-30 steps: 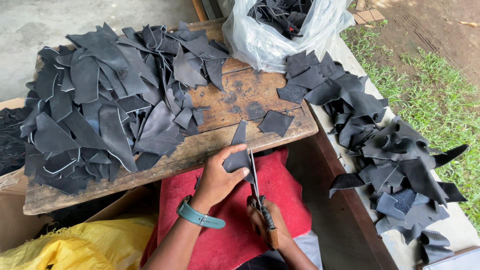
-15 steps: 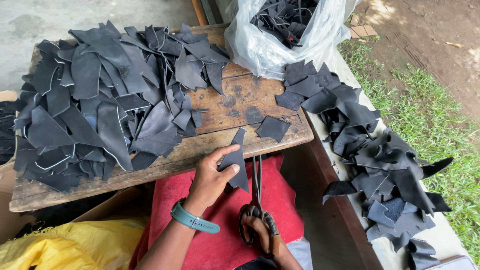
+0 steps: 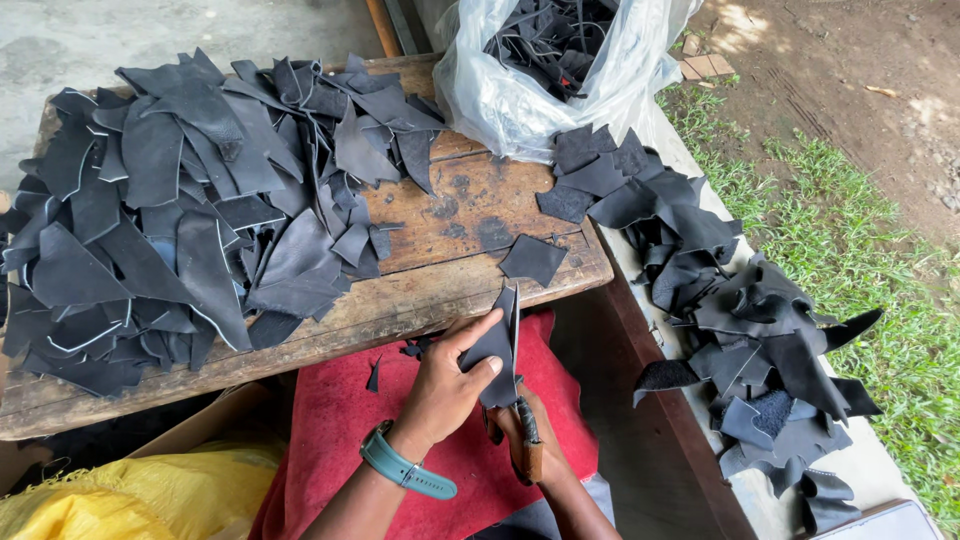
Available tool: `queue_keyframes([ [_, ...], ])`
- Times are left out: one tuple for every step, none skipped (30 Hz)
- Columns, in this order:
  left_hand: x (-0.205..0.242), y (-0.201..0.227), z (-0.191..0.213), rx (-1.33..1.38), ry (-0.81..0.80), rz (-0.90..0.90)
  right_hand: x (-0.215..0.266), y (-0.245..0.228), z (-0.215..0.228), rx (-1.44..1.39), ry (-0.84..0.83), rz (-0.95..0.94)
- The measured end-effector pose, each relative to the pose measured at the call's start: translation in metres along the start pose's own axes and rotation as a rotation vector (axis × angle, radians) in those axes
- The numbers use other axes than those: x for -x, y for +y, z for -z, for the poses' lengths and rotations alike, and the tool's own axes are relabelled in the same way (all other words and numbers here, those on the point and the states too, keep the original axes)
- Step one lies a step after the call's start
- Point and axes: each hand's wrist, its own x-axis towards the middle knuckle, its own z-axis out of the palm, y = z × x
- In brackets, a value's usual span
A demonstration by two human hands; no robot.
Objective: The person cuts specific curved and straight shapes out of black leather scraps using large shears, handling the pieces one at a time and sorting them on a wooden table.
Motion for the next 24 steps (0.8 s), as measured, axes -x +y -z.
queue_keyframes([
  [0.000, 0.000, 0.000, 0.010, -0.009, 0.010, 0.000, 0.002, 0.001, -0.009, 0.005, 0.002],
  [0.000, 0.000, 0.000, -0.003, -0.006, 0.004, 0.000, 0.005, 0.000, -0.018, 0.011, 0.005],
  [-0.001, 0.000, 0.001, -0.015, -0.004, -0.001, 0.000, 0.008, 0.000, -0.010, 0.039, -0.030],
  [-0.001, 0.000, 0.001, -0.028, -0.004, -0.007, -0.001, 0.011, -0.002, -0.003, 0.069, -0.065],
  [-0.002, 0.000, 0.001, -0.024, -0.013, 0.000, -0.001, 0.014, -0.004, 0.003, 0.098, -0.100],
  [-0.004, -0.001, 0.001, -0.021, -0.021, 0.006, -0.002, 0.018, -0.006, -0.049, 0.122, -0.128],
  [-0.005, -0.003, 0.001, -0.017, -0.029, 0.012, -0.003, 0.021, -0.010, -0.101, 0.146, -0.156],
  [-0.004, -0.005, 0.000, -0.017, -0.030, -0.002, -0.002, 0.024, -0.012, -0.152, 0.169, -0.187],
  [-0.004, -0.008, -0.001, -0.017, -0.031, -0.016, -0.001, 0.026, -0.013, -0.153, 0.156, -0.154],
  [-0.003, -0.011, -0.002, -0.018, -0.029, -0.029, 0.000, 0.028, -0.014, -0.153, 0.140, -0.120],
  [-0.001, -0.014, -0.003, 0.004, -0.037, -0.019, 0.002, 0.028, -0.016, -0.153, 0.125, -0.087],
  [-0.002, -0.016, -0.002, 0.023, -0.044, -0.017, 0.000, 0.027, -0.016, -0.151, 0.118, -0.124],
  [-0.002, -0.018, -0.001, 0.041, -0.052, -0.016, 0.000, 0.026, -0.016, -0.149, 0.111, -0.160],
  [0.000, -0.020, -0.001, 0.026, -0.058, -0.051, 0.005, 0.026, -0.016, -0.146, 0.106, -0.208],
  [0.003, -0.022, -0.001, 0.011, -0.064, -0.085, 0.008, 0.028, -0.018, -0.144, 0.110, -0.262],
  [-0.001, -0.022, 0.002, -0.009, -0.070, -0.137, 0.005, 0.027, -0.018, -0.142, 0.116, -0.298],
  [-0.005, -0.021, 0.007, -0.060, -0.100, -0.078, 0.001, 0.027, -0.018, -0.139, 0.122, -0.333],
  [-0.007, -0.020, 0.012, -0.109, -0.130, -0.012, -0.002, 0.029, -0.018, -0.095, 0.110, -0.310],
  [-0.009, -0.020, 0.018, -0.159, -0.160, 0.053, -0.007, 0.032, -0.018, -0.052, 0.099, -0.286],
  [-0.011, -0.019, 0.025, -0.183, -0.176, 0.076, -0.011, 0.036, -0.019, -0.010, 0.086, -0.265],
  [-0.012, -0.019, 0.031, -0.206, -0.192, 0.100, -0.014, 0.041, -0.020, -0.074, 0.107, -0.291],
  [-0.014, -0.018, 0.038, -0.234, -0.205, 0.120, -0.017, 0.044, -0.021, -0.139, 0.125, -0.311],
  [-0.014, -0.017, 0.041, -0.232, -0.193, 0.133, -0.019, 0.045, -0.023, -0.204, 0.142, -0.332],
  [-0.014, -0.016, 0.044, -0.231, -0.183, 0.141, -0.020, 0.045, -0.023, -0.215, 0.134, -0.371],
])
